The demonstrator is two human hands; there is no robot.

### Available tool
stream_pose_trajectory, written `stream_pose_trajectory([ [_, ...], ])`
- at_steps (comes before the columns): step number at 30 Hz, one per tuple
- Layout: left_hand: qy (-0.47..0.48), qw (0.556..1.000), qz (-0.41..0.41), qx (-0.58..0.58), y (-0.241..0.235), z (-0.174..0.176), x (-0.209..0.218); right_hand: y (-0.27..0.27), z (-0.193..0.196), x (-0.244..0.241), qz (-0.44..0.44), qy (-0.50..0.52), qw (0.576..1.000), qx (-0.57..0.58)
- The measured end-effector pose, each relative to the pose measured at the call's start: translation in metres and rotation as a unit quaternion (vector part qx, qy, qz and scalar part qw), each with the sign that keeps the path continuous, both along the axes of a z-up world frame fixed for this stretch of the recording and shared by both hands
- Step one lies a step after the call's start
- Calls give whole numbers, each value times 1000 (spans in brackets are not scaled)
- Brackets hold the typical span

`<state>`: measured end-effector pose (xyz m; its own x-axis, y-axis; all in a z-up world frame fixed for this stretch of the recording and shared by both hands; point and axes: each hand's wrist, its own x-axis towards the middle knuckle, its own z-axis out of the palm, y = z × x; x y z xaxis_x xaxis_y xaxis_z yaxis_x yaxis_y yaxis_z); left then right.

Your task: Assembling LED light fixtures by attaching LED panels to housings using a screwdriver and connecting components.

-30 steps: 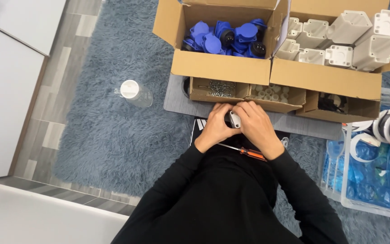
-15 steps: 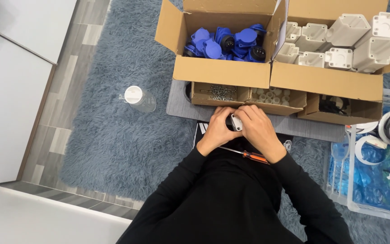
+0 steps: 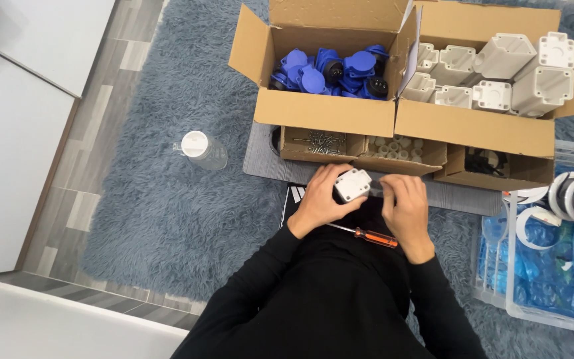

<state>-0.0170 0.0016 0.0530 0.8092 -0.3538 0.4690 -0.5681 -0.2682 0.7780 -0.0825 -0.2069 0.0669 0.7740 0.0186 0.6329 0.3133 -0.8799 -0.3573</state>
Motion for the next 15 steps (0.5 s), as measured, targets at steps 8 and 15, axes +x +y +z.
stream_pose_trajectory([
  [8, 89, 995, -27, -48, 16, 1, -10, 2, -18, -3, -31, 15, 997, -69],
  [15, 134, 979, -97, -122, 15, -4, -11, 5, -7, -11, 22, 74, 987, 141],
])
